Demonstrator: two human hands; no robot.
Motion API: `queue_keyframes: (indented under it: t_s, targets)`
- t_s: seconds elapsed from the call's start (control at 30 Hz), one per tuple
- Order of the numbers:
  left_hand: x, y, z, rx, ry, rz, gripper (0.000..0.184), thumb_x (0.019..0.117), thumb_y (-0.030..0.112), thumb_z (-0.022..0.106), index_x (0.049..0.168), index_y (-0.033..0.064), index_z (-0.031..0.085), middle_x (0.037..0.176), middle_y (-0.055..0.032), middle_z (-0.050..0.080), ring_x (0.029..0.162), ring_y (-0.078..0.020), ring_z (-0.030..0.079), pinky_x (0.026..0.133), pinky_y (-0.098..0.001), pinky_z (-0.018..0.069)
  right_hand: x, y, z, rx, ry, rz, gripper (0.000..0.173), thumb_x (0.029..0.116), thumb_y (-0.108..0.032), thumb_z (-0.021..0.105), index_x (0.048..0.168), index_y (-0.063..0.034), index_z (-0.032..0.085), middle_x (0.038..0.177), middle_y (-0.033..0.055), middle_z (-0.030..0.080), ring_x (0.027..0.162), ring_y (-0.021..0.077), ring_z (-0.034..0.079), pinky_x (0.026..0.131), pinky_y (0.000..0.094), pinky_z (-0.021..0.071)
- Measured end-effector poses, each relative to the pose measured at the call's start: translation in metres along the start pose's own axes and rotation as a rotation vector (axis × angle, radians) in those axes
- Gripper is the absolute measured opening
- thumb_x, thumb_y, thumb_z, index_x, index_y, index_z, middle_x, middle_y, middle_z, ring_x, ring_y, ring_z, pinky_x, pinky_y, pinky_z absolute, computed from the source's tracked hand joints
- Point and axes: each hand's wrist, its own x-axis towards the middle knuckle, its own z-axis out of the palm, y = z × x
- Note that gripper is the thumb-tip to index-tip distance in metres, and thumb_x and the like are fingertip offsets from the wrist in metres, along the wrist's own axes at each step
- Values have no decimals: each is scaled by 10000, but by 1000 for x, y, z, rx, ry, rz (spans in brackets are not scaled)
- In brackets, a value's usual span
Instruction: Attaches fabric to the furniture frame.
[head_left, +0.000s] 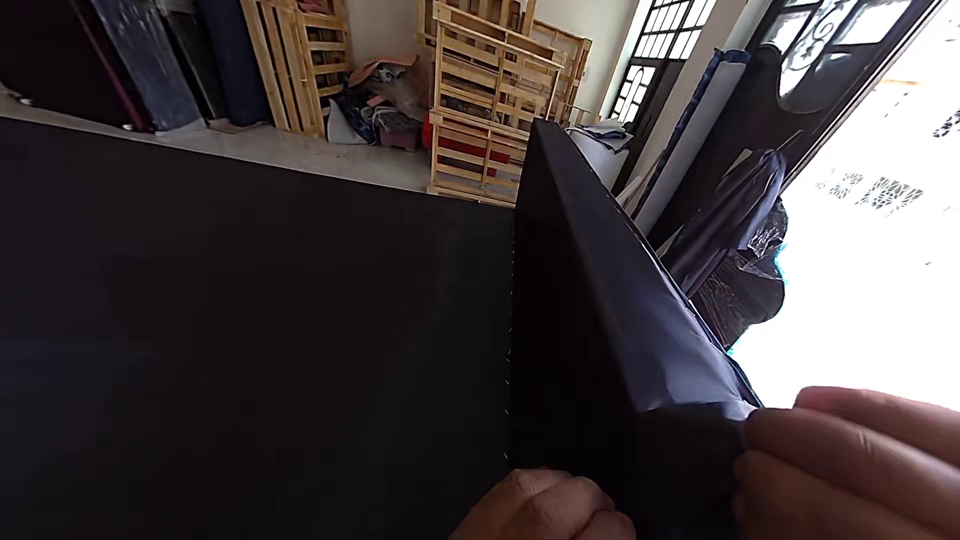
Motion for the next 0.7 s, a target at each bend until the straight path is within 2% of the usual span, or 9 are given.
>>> queue_keyframes:
  t_s: [0.1,0.17,0.27,0.33,0.37,0.43,0.5,0.57,0.7]
  targets:
    - [10,4,-7,-24,-122,-171,234,914,149,735,1084,-11,726,1051,-175,732,1019,-217,701,909,-297,574,-4,-3,-6,120,-25,351,309,1004,-224,640,1284,-93,631,1065,129,703,922,238,693,729,358,572]
    - [12,4,-8,24,-133,-150,164,916,133,731,1013,4,761,973,-150,755,932,-203,715,845,-280,576,-2,-2,-10,212,-158,523,296,982,-266,640,1217,-91,680,1004,120,712,785,223,682,598,373,539]
    - [10,6,-7,57,-91,-81,115,907,112,740,949,10,770,887,-136,754,838,-196,715,765,-260,576,3,4,-11,36,-198,401,172,1008,-96,542,947,-68,701,798,81,656,648,206,618,496,340,460]
    - [10,7,-6,61,-76,-69,112,900,111,749,941,8,767,875,-138,751,827,-199,715,755,-262,577,9,0,-8,-164,-190,237,159,1008,11,495,910,-22,616,774,127,571,625,265,538,485,371,377]
    - [10,8,-6,62,-72,-68,109,896,111,754,936,10,767,871,-136,751,822,-198,716,750,-264,578,9,-3,-5,-217,-215,207,156,1014,21,465,907,-22,569,765,130,527,627,282,508,497,388,341]
    - [9,7,-7,66,-70,-63,111,890,114,760,937,14,773,864,-129,752,817,-197,718,744,-270,580,5,-4,-8,-184,-256,272,121,1031,-33,474,958,-34,571,830,151,573,691,314,569,535,416,409]
    - [9,6,-7,71,-58,-54,111,888,118,760,934,18,770,857,-127,747,804,-198,711,729,-273,575,6,-5,-19,-80,-207,332,133,1020,-130,566,1123,-103,646,1034,140,675,860,306,652,644,429,512]
    - [8,7,-6,65,-52,-49,109,887,113,761,934,15,770,855,-128,745,799,-203,705,725,-274,569,15,-14,-20,-100,-178,304,310,1019,-150,568,1319,-157,649,1139,111,686,927,286,631,710,425,474]
    - [6,9,-8,86,-57,-12,93,889,91,754,943,16,760,877,-128,752,827,-208,710,780,-280,574,21,-26,-2,-202,-126,166,214,1033,-14,510,1146,1,692,918,140,678,699,269,575,563,387,404]
